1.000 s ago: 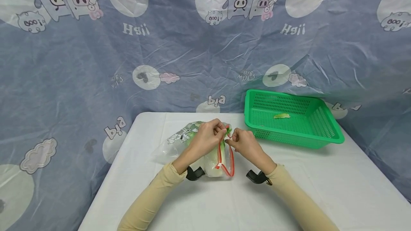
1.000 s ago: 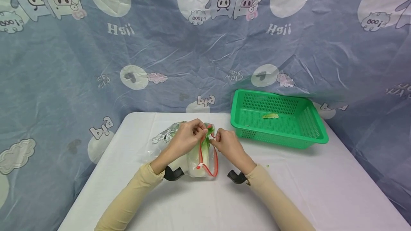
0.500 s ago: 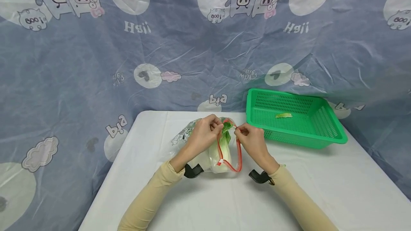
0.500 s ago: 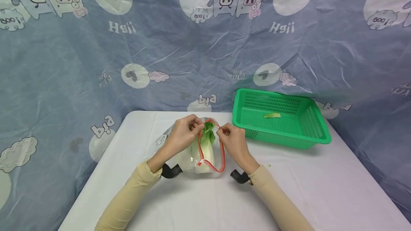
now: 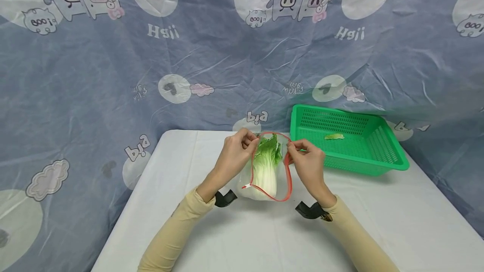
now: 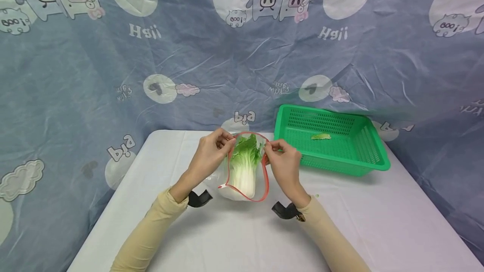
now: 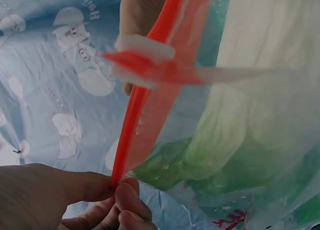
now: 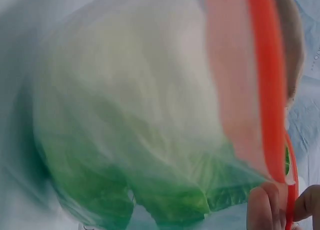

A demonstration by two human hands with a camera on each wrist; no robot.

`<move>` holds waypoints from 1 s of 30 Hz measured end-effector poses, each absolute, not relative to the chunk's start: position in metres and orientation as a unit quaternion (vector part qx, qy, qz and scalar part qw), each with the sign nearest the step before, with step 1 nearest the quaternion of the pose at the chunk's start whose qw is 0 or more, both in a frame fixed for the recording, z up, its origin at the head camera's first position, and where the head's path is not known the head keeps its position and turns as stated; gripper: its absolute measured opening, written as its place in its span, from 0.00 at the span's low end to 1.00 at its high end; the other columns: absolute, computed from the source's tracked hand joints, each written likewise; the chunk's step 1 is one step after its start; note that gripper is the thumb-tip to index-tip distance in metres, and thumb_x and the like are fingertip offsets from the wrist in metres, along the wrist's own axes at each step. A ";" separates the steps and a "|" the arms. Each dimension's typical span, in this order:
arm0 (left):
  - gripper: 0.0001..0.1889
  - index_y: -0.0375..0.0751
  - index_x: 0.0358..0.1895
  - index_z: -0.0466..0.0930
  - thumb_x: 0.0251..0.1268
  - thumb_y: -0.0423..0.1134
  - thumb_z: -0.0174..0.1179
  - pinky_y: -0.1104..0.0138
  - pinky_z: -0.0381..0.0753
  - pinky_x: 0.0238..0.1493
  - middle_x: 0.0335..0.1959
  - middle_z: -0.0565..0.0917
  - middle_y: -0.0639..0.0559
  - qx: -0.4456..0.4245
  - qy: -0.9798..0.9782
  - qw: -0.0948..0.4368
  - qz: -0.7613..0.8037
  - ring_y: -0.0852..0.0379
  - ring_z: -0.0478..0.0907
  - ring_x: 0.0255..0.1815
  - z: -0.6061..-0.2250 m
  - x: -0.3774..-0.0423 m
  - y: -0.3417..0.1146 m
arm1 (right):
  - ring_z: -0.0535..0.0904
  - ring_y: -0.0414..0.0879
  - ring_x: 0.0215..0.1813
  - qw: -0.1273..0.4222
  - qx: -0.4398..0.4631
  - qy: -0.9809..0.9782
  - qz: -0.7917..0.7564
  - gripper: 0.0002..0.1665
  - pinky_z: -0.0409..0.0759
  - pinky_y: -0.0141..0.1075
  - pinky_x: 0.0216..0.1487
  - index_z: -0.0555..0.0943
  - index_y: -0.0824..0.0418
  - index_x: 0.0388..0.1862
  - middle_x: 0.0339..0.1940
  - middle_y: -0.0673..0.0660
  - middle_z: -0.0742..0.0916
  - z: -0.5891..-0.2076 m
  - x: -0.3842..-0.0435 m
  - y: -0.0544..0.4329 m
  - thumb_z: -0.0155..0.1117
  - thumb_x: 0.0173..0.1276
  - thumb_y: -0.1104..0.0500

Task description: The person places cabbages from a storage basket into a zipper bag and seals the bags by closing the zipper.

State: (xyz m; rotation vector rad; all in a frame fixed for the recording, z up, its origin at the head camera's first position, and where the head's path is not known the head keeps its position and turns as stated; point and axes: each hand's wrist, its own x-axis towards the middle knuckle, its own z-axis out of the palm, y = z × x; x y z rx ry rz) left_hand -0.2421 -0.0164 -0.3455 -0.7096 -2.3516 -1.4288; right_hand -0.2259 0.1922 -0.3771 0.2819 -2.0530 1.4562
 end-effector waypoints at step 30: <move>0.03 0.42 0.29 0.88 0.58 0.34 0.67 0.72 0.75 0.24 0.22 0.85 0.54 -0.348 -0.864 -0.066 -0.358 0.58 0.81 0.24 -0.334 -0.235 -0.040 | 0.86 0.46 0.25 0.201 0.057 -0.698 0.685 0.16 0.85 0.41 0.34 0.81 0.71 0.40 0.25 0.59 0.88 -0.365 -0.242 0.234 0.67 0.65 0.57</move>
